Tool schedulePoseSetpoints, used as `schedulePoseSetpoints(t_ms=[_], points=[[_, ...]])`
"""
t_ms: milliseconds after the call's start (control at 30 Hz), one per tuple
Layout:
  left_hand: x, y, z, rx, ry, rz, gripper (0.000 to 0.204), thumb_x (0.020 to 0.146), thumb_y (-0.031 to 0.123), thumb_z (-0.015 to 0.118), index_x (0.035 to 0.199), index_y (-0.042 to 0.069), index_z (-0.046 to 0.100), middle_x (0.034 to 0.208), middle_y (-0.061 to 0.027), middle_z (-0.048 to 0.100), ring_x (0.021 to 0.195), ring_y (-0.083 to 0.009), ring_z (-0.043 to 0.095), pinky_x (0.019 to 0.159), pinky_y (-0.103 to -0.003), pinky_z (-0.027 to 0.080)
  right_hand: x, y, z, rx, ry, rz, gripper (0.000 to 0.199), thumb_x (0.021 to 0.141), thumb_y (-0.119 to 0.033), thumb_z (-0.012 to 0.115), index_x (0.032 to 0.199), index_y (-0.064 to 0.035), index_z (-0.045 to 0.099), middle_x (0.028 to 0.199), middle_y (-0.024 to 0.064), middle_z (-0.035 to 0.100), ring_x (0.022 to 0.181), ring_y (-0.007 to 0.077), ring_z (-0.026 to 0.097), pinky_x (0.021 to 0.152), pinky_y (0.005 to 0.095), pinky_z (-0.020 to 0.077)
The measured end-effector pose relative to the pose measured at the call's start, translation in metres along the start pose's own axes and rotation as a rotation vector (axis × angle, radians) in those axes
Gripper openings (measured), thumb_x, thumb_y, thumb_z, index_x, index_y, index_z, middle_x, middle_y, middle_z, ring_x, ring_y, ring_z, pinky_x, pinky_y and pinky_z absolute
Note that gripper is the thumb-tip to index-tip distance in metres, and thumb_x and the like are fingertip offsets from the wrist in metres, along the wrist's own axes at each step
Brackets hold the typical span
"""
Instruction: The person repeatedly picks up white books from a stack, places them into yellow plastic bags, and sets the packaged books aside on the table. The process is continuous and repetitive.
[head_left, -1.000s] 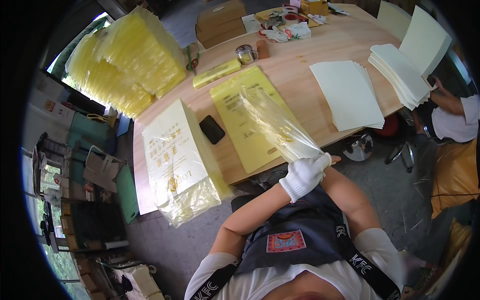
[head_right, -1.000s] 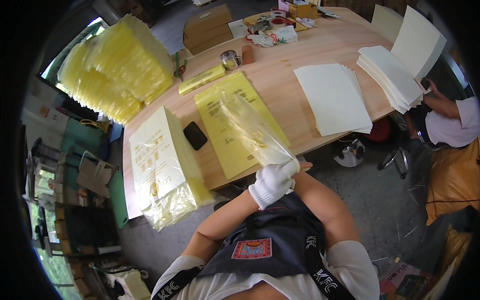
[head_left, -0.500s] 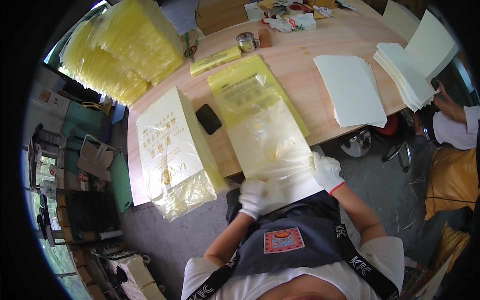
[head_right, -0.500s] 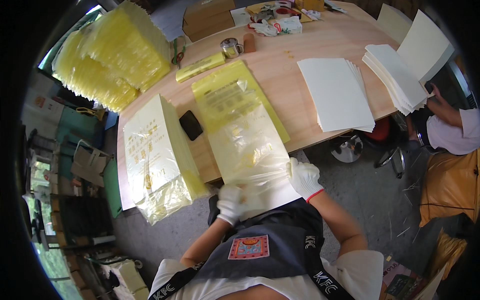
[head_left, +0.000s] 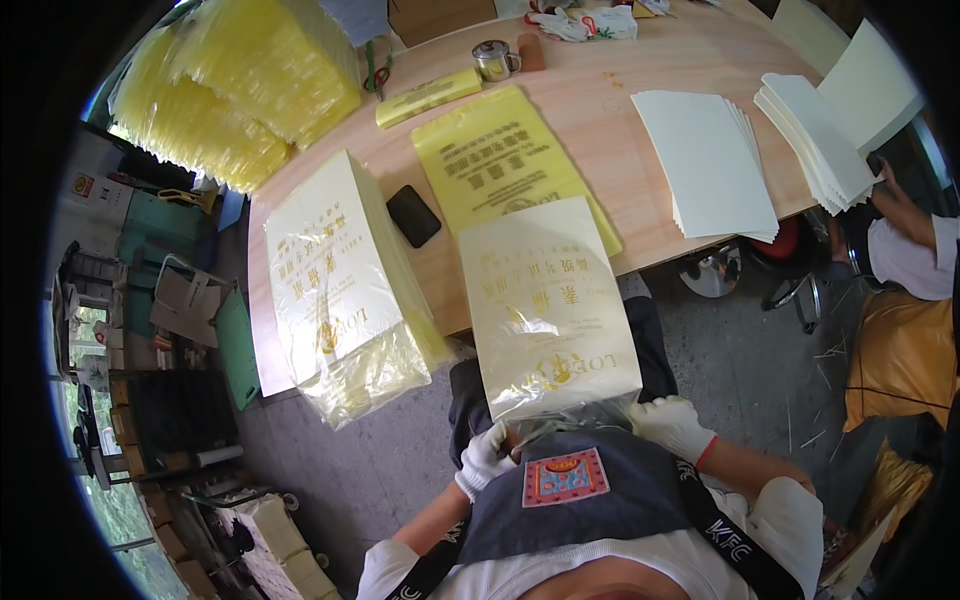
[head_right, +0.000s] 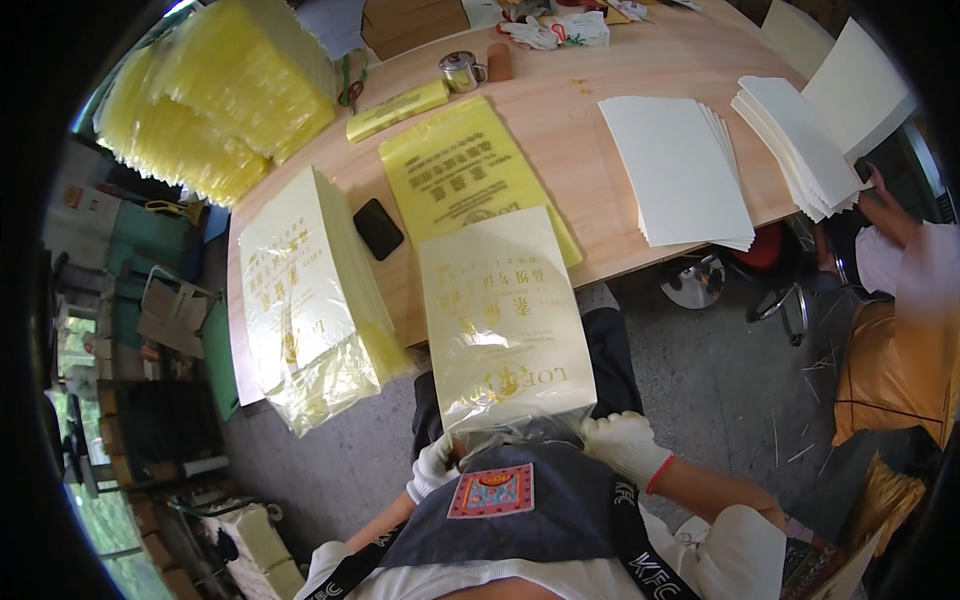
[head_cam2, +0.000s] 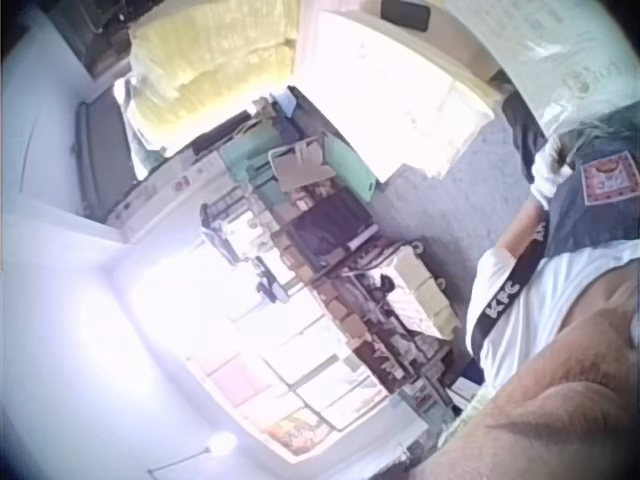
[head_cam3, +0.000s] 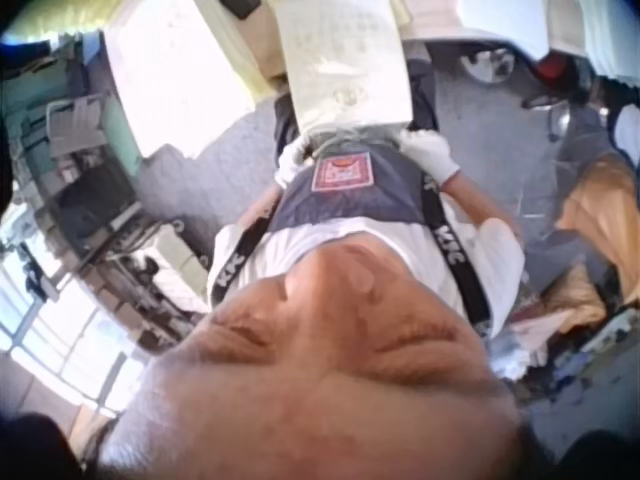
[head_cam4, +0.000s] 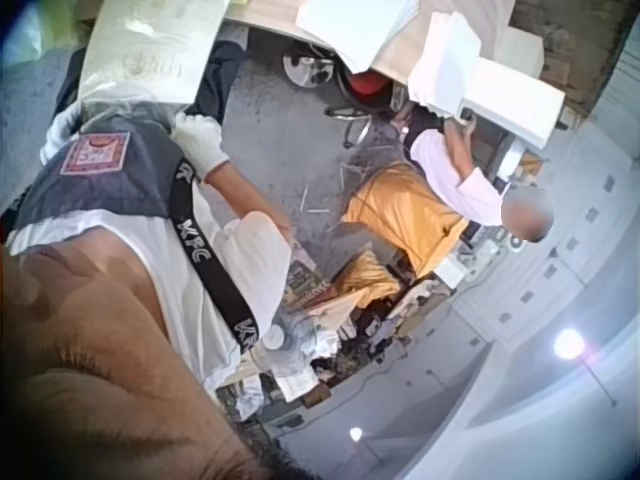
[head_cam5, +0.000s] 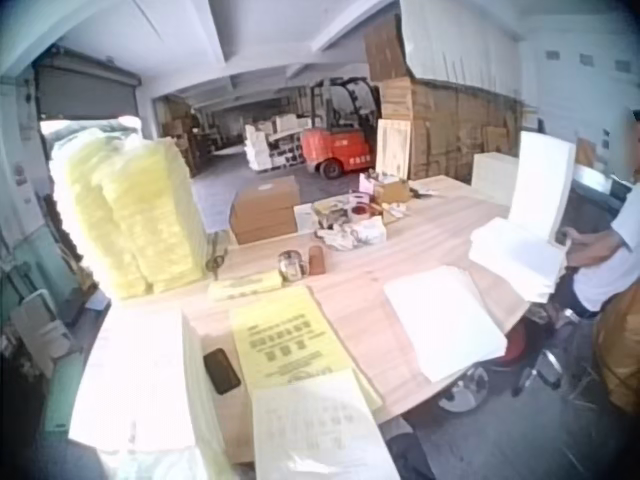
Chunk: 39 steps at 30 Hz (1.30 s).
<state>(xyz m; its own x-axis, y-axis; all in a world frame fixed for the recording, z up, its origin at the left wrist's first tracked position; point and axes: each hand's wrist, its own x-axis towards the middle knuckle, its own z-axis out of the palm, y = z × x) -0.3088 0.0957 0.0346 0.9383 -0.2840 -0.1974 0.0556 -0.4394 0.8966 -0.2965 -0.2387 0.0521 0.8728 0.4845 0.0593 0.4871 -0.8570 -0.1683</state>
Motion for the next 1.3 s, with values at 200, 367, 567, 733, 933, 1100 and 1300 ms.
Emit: schedulePoseSetpoints(t_ms=[200,367,567,733,933,1100,1300], points=[[0.08,0.008,-0.007,-0.114,0.533,0.091,0.015,0.075,-0.001,0.064,0.079,0.008,0.052,0.064,-0.0029,0.055,0.059,-0.0155,0.056,0.057,-0.03,0.047,0.063,0.026,-0.024,-0.067,-0.038,0.183,0.02,0.078,-0.03,0.061,0.067,-0.013,0.058,0.06,0.0061,0.062,0.052,0.0216,0.062,0.046,0.0391,0.047],[0.028,-0.04,-0.007,0.27,0.12,0.081,0.017,0.075,0.002,0.066,0.081,0.008,0.051,0.065,-0.0041,0.055,0.061,-0.0157,0.058,0.058,-0.03,0.048,0.011,0.044,0.004,0.181,-0.396,0.163,0.02,0.086,-0.027,0.054,0.075,-0.0119,0.06,0.066,0.0132,0.063,0.06,0.0339,0.063,0.057,0.0487,0.048],[0.105,-0.088,0.019,-0.682,0.297,-0.445,0.046,0.093,0.037,0.062,0.125,0.006,0.05,0.112,-0.0104,0.061,0.098,-0.0191,0.06,0.081,-0.034,0.052,0.066,0.1,0.055,0.477,0.211,0.612,0.035,0.095,-0.039,0.05,0.109,-0.0094,0.062,0.092,0.0166,0.068,0.088,0.0363,0.065,0.074,0.0463,0.0496],[0.155,0.021,0.013,0.026,0.628,-0.062,0.047,0.092,0.028,0.061,0.127,-0.002,0.054,0.107,-0.017,0.068,0.109,-0.0262,0.061,0.087,-0.033,0.046,0.114,0.107,0.146,1.65,0.097,0.676,0.02,0.095,-0.019,0.057,0.113,-0.0092,0.058,0.088,0.0056,0.066,0.064,0.0135,0.062,0.054,0.027,0.0523],[0.054,0.036,-0.142,-0.01,0.937,0.318,0.012,0.091,0.005,0.06,0.102,-0.001,0.06,0.077,-0.004,0.058,0.064,-0.0151,0.054,0.058,-0.029,0.045,0.238,-0.028,0.046,1.832,-0.175,0.231,0.028,0.097,-0.026,0.058,0.112,-0.0024,0.061,0.081,0.0031,0.065,0.064,0.0083,0.06,0.055,0.0238,0.0487],[0.013,0.036,-0.278,0.072,1.014,-0.084,0.029,0.099,0.028,0.048,0.111,0.004,0.059,0.082,-0.0086,0.061,0.069,-0.0201,0.057,0.065,-0.031,0.047,0.331,-0.106,0.003,1.214,-0.33,-0.004,0.041,0.094,-0.043,0.055,0.099,-0.0026,0.062,0.074,0.0081,0.066,0.063,0.0192,0.063,0.058,0.032,0.0484],[0.025,-0.031,-0.278,0.33,0.913,-0.38,0.048,0.096,0.025,0.05,0.142,0.01,0.044,0.142,-0.0186,0.046,0.127,-0.0308,0.049,0.103,-0.037,0.04,0.358,-0.115,0.0,0.512,0.07,-0.054,0.061,0.09,-0.059,0.049,0.115,-0.0031,0.054,0.092,0.0187,0.068,0.081,0.0334,0.065,0.068,0.0418,0.0508]])
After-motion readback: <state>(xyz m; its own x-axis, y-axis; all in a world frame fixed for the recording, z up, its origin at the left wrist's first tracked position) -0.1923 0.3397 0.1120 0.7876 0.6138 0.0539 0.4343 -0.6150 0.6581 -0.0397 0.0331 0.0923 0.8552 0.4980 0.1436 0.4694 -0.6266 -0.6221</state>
